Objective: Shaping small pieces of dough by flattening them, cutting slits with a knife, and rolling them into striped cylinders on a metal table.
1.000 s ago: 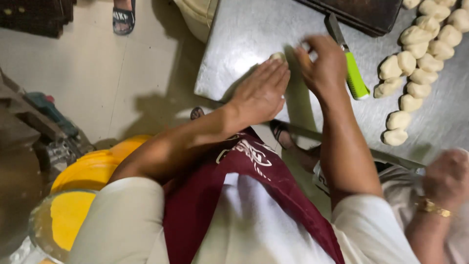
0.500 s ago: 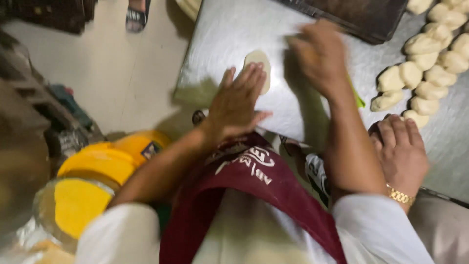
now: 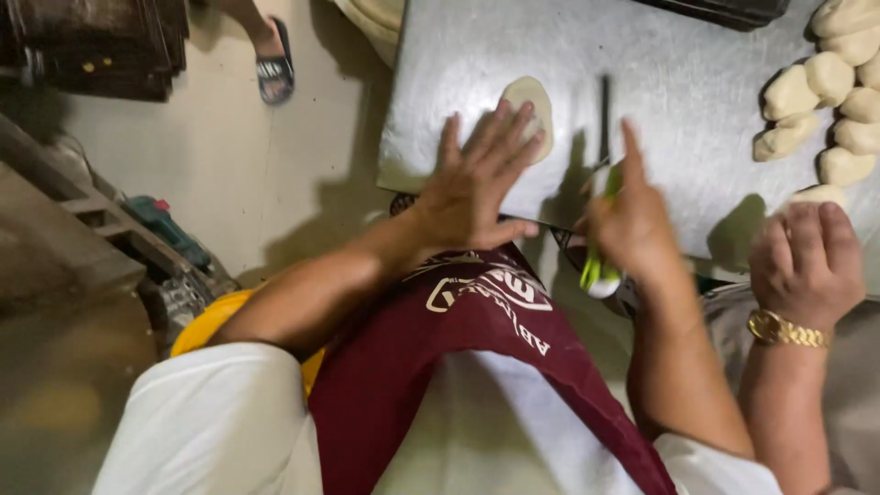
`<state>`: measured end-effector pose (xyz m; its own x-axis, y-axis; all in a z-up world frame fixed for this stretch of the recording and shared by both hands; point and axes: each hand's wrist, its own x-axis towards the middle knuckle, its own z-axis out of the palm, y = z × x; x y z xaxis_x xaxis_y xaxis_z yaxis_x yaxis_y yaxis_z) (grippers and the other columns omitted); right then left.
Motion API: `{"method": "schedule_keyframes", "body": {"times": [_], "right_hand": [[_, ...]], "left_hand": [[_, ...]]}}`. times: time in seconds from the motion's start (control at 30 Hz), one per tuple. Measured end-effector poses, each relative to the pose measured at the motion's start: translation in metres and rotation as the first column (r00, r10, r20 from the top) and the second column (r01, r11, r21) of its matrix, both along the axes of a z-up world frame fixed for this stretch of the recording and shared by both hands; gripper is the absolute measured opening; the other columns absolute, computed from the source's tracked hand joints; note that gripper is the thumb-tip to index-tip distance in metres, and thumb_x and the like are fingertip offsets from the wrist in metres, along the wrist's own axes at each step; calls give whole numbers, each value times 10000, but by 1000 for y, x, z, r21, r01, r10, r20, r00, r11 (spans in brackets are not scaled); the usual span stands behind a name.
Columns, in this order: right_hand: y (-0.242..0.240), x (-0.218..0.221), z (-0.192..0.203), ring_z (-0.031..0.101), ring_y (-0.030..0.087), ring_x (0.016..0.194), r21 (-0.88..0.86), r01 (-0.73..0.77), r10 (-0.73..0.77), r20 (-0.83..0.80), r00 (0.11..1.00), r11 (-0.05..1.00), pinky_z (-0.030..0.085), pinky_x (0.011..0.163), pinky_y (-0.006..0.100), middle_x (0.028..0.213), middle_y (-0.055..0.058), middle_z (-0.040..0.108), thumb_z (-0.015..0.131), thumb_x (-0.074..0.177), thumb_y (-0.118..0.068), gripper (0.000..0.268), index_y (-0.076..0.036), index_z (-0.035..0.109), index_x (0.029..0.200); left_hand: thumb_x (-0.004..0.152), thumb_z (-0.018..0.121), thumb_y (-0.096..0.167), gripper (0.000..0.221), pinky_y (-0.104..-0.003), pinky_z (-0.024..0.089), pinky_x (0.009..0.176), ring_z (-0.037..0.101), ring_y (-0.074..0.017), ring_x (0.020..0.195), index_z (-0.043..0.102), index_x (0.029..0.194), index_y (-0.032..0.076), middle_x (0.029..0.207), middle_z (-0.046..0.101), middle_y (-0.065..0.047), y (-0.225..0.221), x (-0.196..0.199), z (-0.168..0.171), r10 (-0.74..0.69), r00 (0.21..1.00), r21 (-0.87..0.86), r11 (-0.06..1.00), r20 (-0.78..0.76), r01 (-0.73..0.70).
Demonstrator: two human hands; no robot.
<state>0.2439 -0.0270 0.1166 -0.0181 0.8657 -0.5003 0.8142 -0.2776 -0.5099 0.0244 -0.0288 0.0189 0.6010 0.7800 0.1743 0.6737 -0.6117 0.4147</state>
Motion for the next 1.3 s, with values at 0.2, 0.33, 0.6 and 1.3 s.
{"method": "schedule_keyframes", "body": {"times": [0.2,0.33,0.6,1.3], "right_hand": [[-41,-56,-27,618,507,975,77,-163,168,-63,984,984,473,801,528,1385,332,567,450,797,-3,901,-87,154,1644],[-41,-68,-49,588,397,761,177,-217,223,-15,975,960,491,640,501,1022,242,603,520,877,23,864,-27,135,1648],[-66,-67,-28,664,381,773,-104,-179,183,33,983,978,655,670,448,1111,280,622,572,880,98,888,-42,166,1658],[-55,-21,-51,601,513,750,99,-262,260,33,965,960,496,664,625,1039,304,614,605,868,-31,863,-58,208,1633]], "left_hand": [[937,895,285,652,-742,108,1163,252,-430,1486,587,1468,67,1542,537,-137,13,-40,-14,112,993,121,986,35,-116],[953,871,428,668,-692,-3,1198,185,-381,1539,639,1469,73,1517,636,-72,10,-50,-33,14,1000,266,964,9,-16],[832,962,436,745,-759,103,1137,256,-406,1486,675,1379,19,1429,671,-126,14,-48,-29,24,997,169,985,68,-35],[1020,565,629,703,-783,219,1067,285,-428,1442,638,1427,60,1491,566,-116,30,-10,-16,21,999,107,994,24,-24]]}}
